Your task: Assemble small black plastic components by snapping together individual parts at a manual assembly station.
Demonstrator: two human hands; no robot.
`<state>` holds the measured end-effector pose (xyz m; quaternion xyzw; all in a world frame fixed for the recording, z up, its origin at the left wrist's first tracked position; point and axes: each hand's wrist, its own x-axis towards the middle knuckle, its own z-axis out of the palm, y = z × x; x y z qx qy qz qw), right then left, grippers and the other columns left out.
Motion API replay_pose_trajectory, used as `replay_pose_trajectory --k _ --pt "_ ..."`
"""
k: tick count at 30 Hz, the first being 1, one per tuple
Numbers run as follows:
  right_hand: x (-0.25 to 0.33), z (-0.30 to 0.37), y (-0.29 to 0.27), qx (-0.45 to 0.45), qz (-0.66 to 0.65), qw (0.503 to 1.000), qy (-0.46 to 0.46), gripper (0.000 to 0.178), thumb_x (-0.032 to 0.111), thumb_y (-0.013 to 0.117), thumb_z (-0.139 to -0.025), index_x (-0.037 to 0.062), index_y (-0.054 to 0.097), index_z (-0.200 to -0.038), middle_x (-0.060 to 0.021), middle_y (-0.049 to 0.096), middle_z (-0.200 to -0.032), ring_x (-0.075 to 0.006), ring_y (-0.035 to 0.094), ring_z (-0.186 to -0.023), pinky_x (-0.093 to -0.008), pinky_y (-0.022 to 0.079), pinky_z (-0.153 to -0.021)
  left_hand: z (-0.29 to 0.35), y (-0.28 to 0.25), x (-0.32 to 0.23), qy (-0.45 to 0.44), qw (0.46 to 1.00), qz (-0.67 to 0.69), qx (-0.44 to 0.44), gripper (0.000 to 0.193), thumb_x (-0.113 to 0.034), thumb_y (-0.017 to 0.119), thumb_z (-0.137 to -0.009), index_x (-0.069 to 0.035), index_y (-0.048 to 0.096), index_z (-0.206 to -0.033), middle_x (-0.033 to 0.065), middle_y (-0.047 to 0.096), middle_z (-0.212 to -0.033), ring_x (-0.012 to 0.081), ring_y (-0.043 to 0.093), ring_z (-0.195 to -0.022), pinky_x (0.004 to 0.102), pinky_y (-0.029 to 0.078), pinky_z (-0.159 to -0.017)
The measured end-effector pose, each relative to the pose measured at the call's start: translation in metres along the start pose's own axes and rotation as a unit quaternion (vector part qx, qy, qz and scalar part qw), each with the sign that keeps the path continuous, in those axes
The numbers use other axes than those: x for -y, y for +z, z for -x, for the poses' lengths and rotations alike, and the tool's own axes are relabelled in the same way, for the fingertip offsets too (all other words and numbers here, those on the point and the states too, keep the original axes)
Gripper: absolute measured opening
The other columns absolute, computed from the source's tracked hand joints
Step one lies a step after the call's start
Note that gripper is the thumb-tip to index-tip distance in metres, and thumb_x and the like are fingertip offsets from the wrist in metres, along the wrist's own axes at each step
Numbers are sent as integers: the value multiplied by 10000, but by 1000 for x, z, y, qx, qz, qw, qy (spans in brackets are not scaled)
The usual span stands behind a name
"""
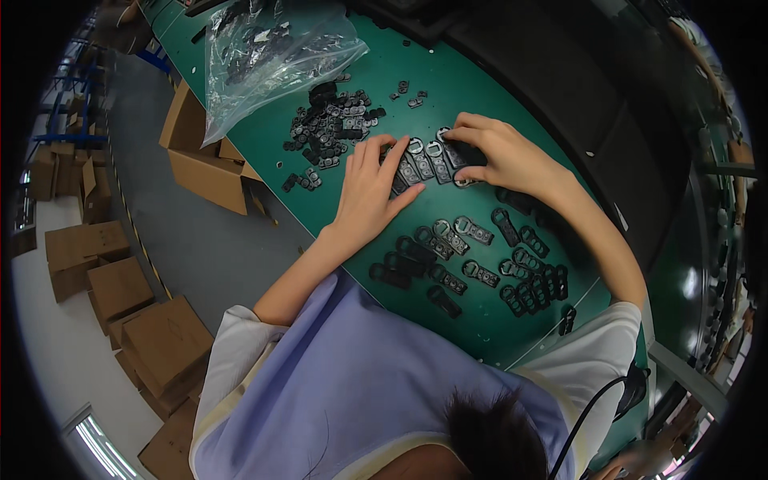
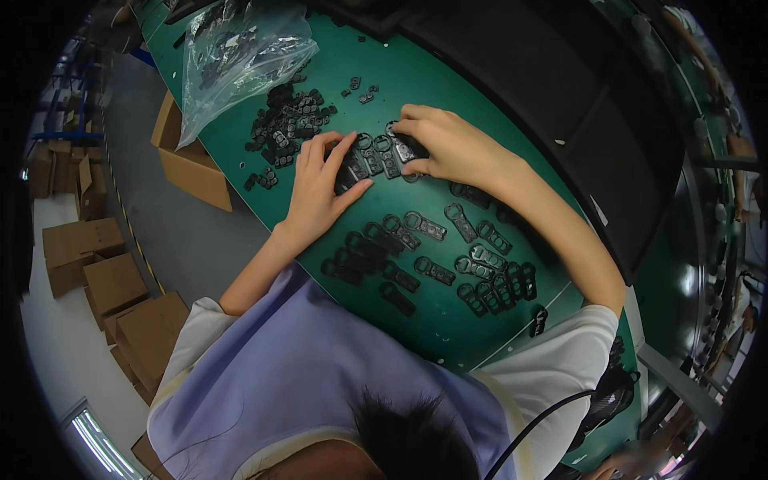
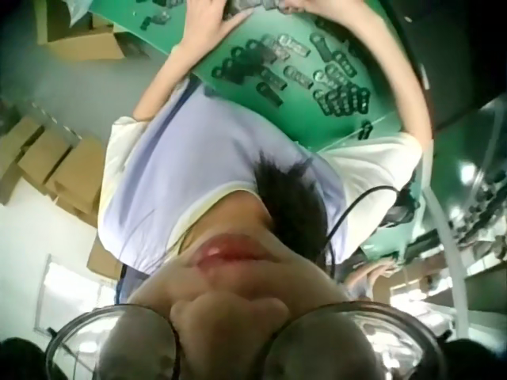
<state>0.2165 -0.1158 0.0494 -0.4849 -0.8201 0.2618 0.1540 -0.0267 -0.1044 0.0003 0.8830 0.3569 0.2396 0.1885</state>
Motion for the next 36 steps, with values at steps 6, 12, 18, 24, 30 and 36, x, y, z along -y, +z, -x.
replay_pose_trajectory --k 6,12,18,24,30,36 --pt "21 18 -6 14 -5 997 75 642 181 805 -666 -14 492 -1192 -130 563 -1034 -339 584 -958 -411 486 -801 -5 -12 3 31 997 -75 -5 762 -390 779 -702 -57 486 -1322 155 456 -1198 325 440 -1105 429 345 -919" --pt "26 22 -9 26 53 995 79 641 226 806 -667 5 494 -1182 -130 528 -1104 -329 572 -992 -405 495 -817 -3 -10 -1 -11 995 -98 -31 802 -405 800 -660 -73 495 -1324 137 459 -1165 297 454 -1036 410 360 -856" --pt "4 -5 4 -17 108 992 -60 672 231 801 -673 2 507 -1233 -125 506 -1139 -306 552 -1031 -393 498 -850 -22 -5 3 19 997 -76 -2 735 -438 778 -673 -87 542 -1274 115 467 -1094 270 456 -983 390 352 -804" --pt "9 -7 2 1 110 994 -4 681 223 790 -688 -23 502 -1254 -125 508 -1129 -293 535 -1040 -383 492 -874 -40 -7 14 66 993 -94 36 635 -485 741 -696 -98 600 -1179 92 486 -1061 244 458 -967 373 338 -763" --pt "-4 0 1 -51 154 986 27 641 224 793 -679 -35 531 -1203 -127 508 -1134 -292 538 -1024 -379 492 -869 -59 -7 23 145 986 -73 31 607 -430 754 -698 -97 601 -1182 76 511 -1091 251 475 -982 372 364 -799" --pt "-3 1 -8 -65 117 991 27 582 205 787 -683 -29 555 -1163 -126 530 -1091 -297 551 -991 -381 496 -840 -71 -6 22 164 982 -79 42 586 -426 747 -705 -98 611 -1171 51 524 -1103 244 481 -998 362 363 -826"
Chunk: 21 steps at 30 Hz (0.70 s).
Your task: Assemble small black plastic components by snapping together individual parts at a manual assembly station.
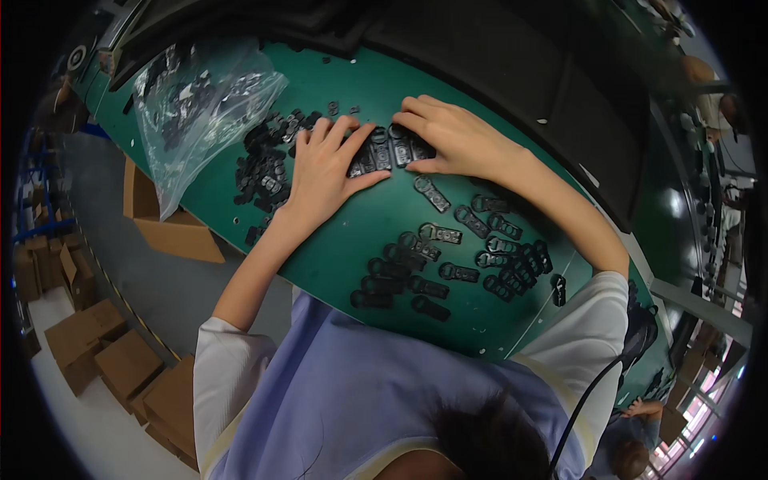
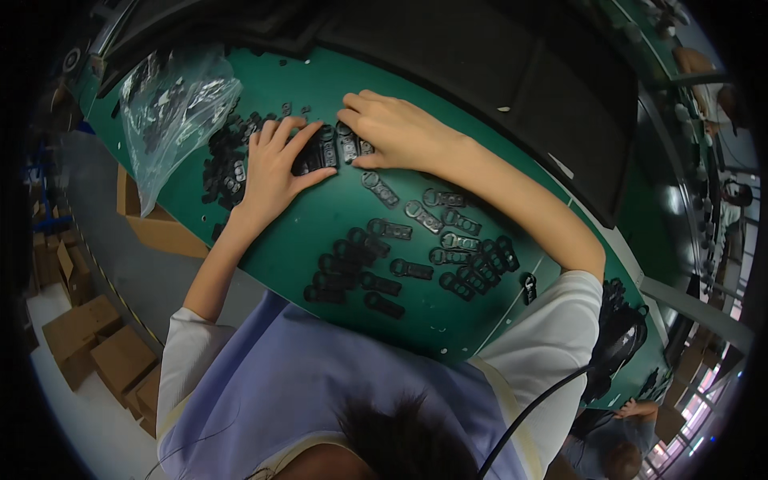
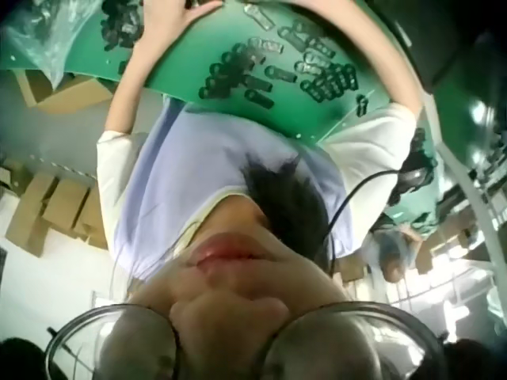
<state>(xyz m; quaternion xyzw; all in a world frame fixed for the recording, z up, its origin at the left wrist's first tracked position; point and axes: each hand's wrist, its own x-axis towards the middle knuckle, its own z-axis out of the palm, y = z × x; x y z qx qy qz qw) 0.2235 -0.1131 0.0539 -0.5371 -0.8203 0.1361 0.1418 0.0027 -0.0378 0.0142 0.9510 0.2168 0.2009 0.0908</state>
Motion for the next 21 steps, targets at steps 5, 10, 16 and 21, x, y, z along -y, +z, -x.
replay_pose_trajectory --k 5,10,16,21 --pt "-38 43 -63 -120 39 987 101 578 258 791 -678 -32 590 -1135 -158 584 -1015 -310 596 -936 -370 508 -812 -83 -3 -24 78 994 57 -53 596 -453 737 -708 -96 614 -1170 34 529 -1099 230 484 -999 354 364 -829" --pt "-109 79 -73 -107 8 955 276 599 322 798 -692 -29 608 -1140 -162 628 -1063 -299 625 -971 -374 508 -840 -209 75 -22 213 976 46 -26 592 -512 703 -748 -100 629 -1167 28 540 -1075 209 489 -1005 354 378 -819" --pt "-130 108 -54 -109 90 955 262 582 305 792 -713 -12 598 -1161 -130 632 -1057 -264 612 -891 -348 500 -798 -218 101 -30 266 960 80 20 497 -438 712 -769 -108 644 -1135 39 552 -1027 208 511 -978 349 390 -793" --pt "-62 95 -62 -207 157 951 169 472 230 768 -746 -2 605 -1123 -119 618 -1044 -253 609 -891 -346 493 -798 -178 40 -29 168 977 130 33 627 -443 649 -840 -81 488 -1326 170 480 -1196 319 447 -1148 454 356 -978"
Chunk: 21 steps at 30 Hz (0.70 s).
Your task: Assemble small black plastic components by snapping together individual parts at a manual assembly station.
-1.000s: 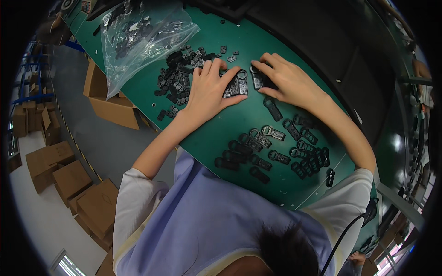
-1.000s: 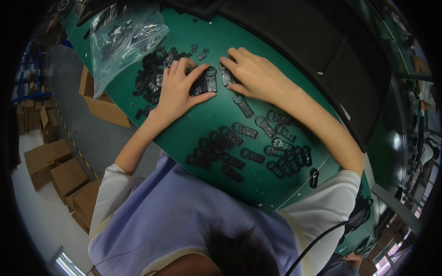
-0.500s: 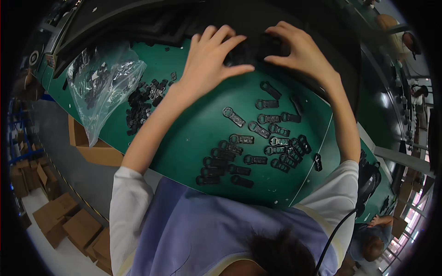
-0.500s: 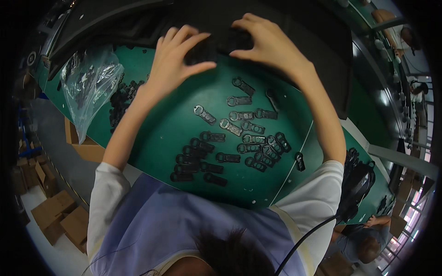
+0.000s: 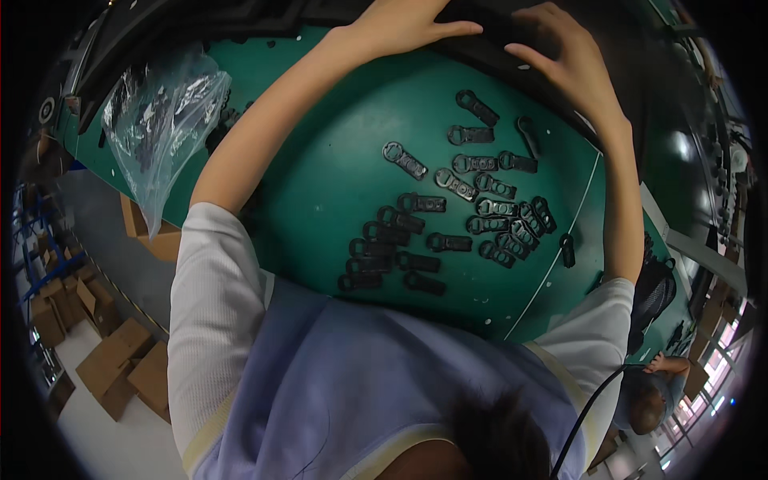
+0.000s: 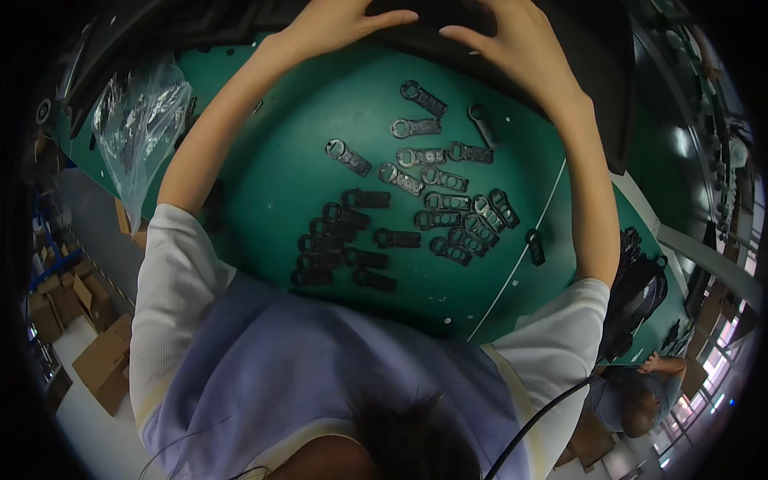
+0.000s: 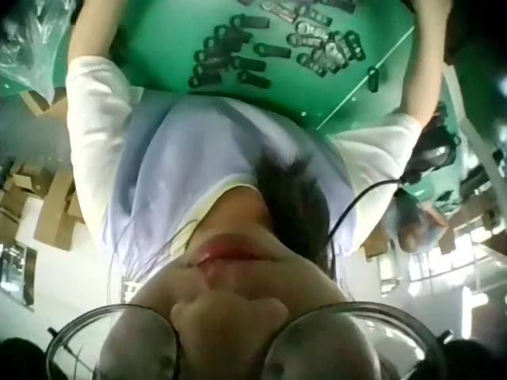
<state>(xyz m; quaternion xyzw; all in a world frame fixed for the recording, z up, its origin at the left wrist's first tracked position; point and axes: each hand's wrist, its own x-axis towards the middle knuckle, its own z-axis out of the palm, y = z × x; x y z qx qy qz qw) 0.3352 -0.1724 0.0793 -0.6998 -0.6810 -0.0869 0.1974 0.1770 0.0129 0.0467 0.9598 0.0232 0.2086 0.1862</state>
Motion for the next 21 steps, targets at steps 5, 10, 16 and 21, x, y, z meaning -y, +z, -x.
replay_pose_trajectory --k 5,10,16,21 --pt "118 59 -4 161 -220 960 -67 360 122 760 -712 -1 613 -1017 -114 559 -987 -291 562 -854 -351 484 -765 128 -50 -60 7 996 32 -84 426 -312 736 -754 -100 637 -1110 59 549 -988 222 528 -917 345 400 -763" --pt "171 90 -2 171 -220 957 -80 387 146 769 -698 2 605 -1019 -123 524 -1008 -290 548 -841 -374 475 -734 258 -48 -149 -171 983 19 -63 484 -224 769 -694 -58 610 -1120 88 513 -961 246 502 -851 353 403 -694" --pt "185 92 14 199 -182 961 -62 408 169 767 -708 7 587 -1037 -132 504 -1014 -290 547 -885 -380 482 -752 273 -14 -203 -328 943 6 -53 625 -230 796 -667 -48 560 -1216 100 472 -994 249 459 -823 346 407 -708" --pt "169 85 17 164 -176 970 -37 392 171 760 -728 -8 575 -1023 -131 506 -991 -292 551 -912 -387 492 -759 275 -14 -195 -312 948 3 -57 683 -229 800 -664 -48 535 -1267 98 466 -1005 252 461 -854 345 409 -717"
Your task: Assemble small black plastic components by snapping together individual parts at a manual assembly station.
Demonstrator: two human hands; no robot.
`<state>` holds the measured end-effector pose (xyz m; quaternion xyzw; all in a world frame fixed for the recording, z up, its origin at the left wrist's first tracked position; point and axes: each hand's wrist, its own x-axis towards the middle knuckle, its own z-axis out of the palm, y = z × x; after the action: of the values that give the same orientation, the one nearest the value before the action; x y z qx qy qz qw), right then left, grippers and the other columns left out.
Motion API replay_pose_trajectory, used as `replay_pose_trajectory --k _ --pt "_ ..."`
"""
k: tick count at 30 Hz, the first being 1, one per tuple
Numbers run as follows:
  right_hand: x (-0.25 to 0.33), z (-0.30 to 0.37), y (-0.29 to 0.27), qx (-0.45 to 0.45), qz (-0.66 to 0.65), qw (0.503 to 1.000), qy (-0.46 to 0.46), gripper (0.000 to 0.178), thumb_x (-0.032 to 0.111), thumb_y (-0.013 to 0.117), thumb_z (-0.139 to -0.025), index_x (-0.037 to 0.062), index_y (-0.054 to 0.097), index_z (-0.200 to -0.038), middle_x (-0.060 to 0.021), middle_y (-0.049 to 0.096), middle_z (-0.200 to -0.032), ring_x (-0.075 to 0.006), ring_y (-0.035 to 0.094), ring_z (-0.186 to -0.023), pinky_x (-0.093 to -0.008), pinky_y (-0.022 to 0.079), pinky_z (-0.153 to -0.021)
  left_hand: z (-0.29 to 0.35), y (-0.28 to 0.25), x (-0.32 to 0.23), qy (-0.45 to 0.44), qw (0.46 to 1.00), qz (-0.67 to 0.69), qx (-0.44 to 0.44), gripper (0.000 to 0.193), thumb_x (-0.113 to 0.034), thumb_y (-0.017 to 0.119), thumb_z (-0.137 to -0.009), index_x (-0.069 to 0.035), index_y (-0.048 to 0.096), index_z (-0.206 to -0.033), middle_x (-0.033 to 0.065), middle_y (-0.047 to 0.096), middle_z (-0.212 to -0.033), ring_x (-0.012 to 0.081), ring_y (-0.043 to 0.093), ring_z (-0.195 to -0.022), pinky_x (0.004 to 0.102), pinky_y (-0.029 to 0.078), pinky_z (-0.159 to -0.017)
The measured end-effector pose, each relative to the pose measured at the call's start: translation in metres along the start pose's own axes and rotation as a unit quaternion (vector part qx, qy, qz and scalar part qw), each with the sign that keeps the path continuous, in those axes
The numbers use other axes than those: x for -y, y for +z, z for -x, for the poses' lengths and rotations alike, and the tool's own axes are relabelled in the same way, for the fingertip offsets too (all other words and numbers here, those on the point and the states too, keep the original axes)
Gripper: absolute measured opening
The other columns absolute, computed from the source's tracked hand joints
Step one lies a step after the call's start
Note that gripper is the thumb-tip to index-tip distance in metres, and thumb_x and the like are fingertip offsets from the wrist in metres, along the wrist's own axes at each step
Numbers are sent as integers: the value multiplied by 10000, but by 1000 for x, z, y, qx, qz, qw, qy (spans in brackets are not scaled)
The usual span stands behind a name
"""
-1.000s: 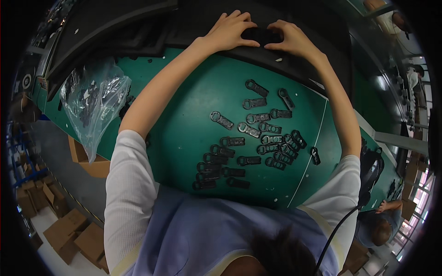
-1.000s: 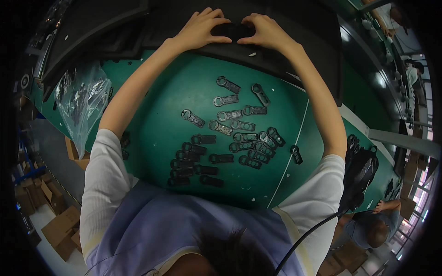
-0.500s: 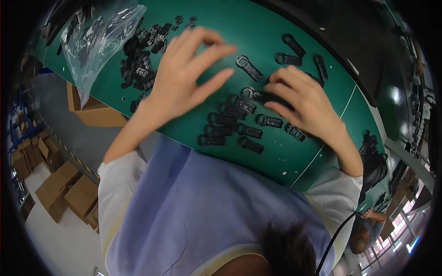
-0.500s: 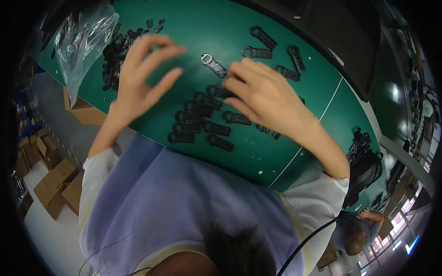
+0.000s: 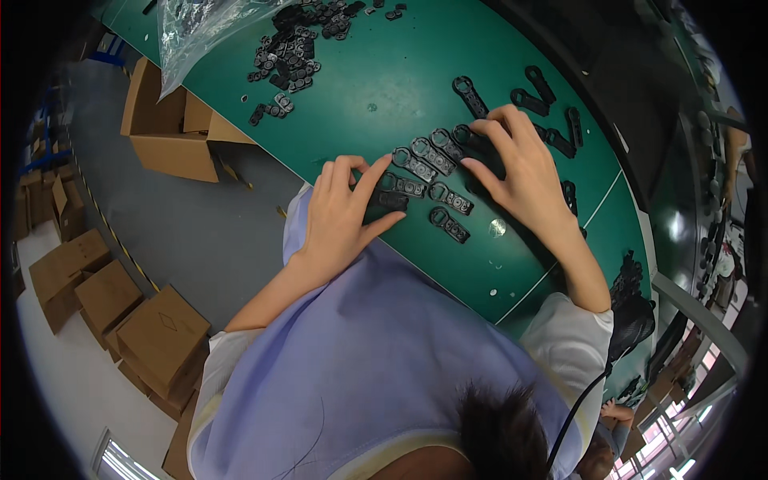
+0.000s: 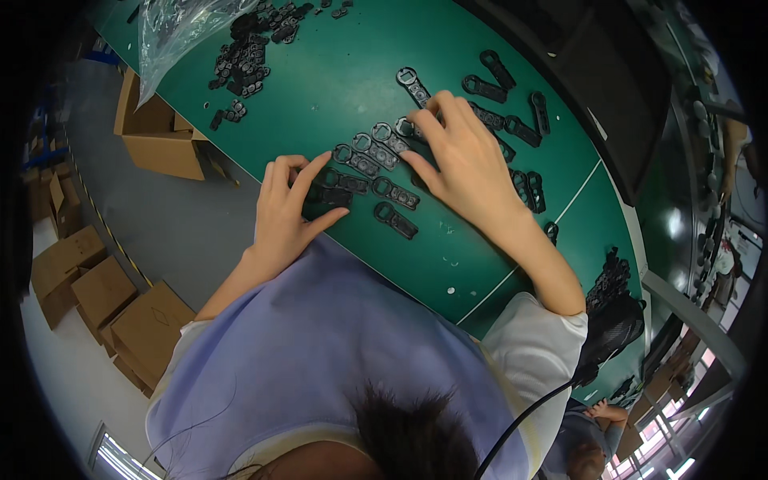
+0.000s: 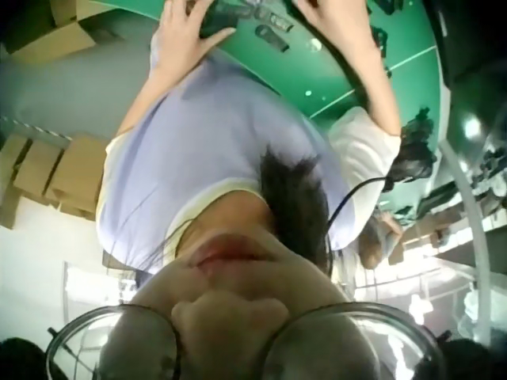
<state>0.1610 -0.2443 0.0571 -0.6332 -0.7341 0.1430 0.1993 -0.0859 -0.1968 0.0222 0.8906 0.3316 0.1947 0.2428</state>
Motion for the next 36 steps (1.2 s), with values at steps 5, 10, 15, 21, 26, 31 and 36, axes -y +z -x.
replay_pose_trajectory --k 5,10,15,21,26,31,36 --pt "-3 0 11 -17 -10 1000 22 404 166 759 -740 0 589 -1066 -115 532 -977 -294 573 -887 -378 490 -754 -22 -7 14 81 995 -10 58 737 -266 797 -655 -61 517 -1305 86 462 -1019 247 463 -881 347 415 -727" --pt "3 -5 22 -36 -43 995 79 399 169 758 -746 -10 598 -1065 -120 535 -962 -292 585 -848 -378 495 -733 -63 -18 38 185 973 -20 138 768 -301 797 -630 -111 521 -1321 74 468 -1032 241 469 -903 347 420 -761" --pt "18 -23 28 -71 -52 978 188 430 178 762 -741 -15 598 -1089 -125 537 -971 -297 587 -844 -383 495 -744 -119 -44 78 253 946 -13 203 770 -287 808 -619 -159 528 -1325 77 485 -1098 249 483 -957 363 411 -824" --pt "-2 -21 6 -38 13 998 50 663 264 777 -717 13 510 -1269 -137 517 -1137 -295 554 -948 -378 484 -797 -100 -46 77 177 979 -34 93 761 -317 799 -663 -98 507 -1330 117 474 -1199 283 469 -1045 398 392 -863" --pt "-18 -39 13 7 136 986 -100 816 397 727 -732 13 400 -1373 -153 477 -1218 -289 510 -1018 -368 450 -869 -83 -6 51 94 992 -78 -28 762 -374 772 -707 -60 481 -1338 128 470 -1205 292 458 -1073 403 376 -860" --pt "-36 -66 25 51 190 966 -170 847 534 606 -786 -17 367 -1384 -158 482 -1162 -273 496 -987 -343 420 -873 -97 -1 61 105 990 -93 15 705 -386 757 -721 -60 506 -1294 112 476 -1127 282 462 -1009 377 359 -824" --pt "-35 -81 41 7 209 957 -202 778 544 549 -834 -68 437 -1303 -131 504 -1077 -247 492 -909 -319 416 -807 -116 -2 71 191 979 -69 26 651 -413 732 -739 -52 532 -1243 102 469 -1042 263 455 -955 374 346 -776"
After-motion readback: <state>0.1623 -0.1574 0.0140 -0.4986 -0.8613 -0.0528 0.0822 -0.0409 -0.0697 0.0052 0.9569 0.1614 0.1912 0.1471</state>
